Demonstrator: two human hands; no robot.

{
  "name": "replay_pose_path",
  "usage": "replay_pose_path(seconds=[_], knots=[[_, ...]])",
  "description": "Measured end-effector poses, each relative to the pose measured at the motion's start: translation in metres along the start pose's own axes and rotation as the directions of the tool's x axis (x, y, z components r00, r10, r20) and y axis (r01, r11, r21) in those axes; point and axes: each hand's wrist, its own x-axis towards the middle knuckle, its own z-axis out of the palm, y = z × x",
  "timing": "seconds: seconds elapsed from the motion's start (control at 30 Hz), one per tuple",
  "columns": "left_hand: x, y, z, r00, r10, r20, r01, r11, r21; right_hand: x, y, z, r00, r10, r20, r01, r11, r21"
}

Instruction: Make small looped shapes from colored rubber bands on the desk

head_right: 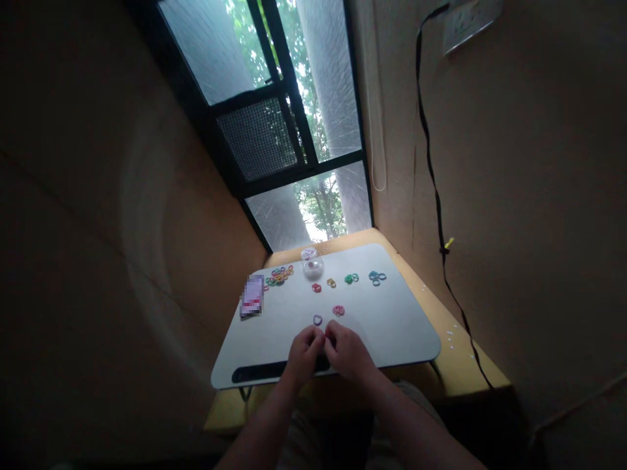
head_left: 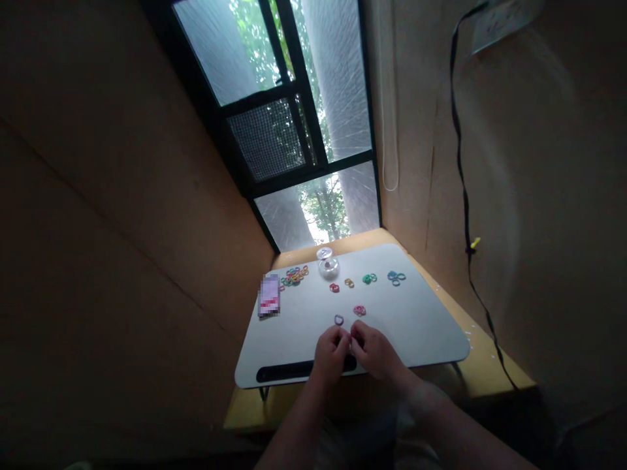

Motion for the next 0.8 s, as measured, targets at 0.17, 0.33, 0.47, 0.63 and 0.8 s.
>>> replay_pose_path(seconds=[0.17, 0.33, 0.47, 0.63, 0.8], knots=[[-0.0014, -0.0024, -0.0012, 1.0, 0.006, -0.008, -0.007, 1.0, -0.021, 0.0, 0.0025, 0.0025, 0.999, -0.006, -0.038, 0.006, 1.0, -0.014], [-0.0026, -0.0044, -0.001, 0.999, 0.034, -0.042, -0.036, 0.999, -0.032, -0.0007, 0.0011, 0.0034, 0.999, -0.014, -0.038, 0.012, 0.999, -0.039], [-0.0036, -0.0021, -0.0019, 0.996, 0.051, -0.07, -0.052, 0.999, -0.016, -0.0009, -0.0003, 0.0041, 1.0, -0.012, -0.028, 0.01, 0.997, -0.076], [-0.0048, 0.0012, -0.0032, 0.996, 0.036, -0.078, -0.035, 0.999, 0.01, -0.0013, -0.0021, 0.0045, 1.0, -0.014, -0.008, 0.013, 0.997, -0.082], [-0.0056, 0.0003, -0.0017, 0.995, 0.037, -0.094, -0.035, 0.999, 0.023, -0.0022, -0.0037, 0.0045, 1.0, -0.008, 0.006, 0.008, 0.998, -0.068]])
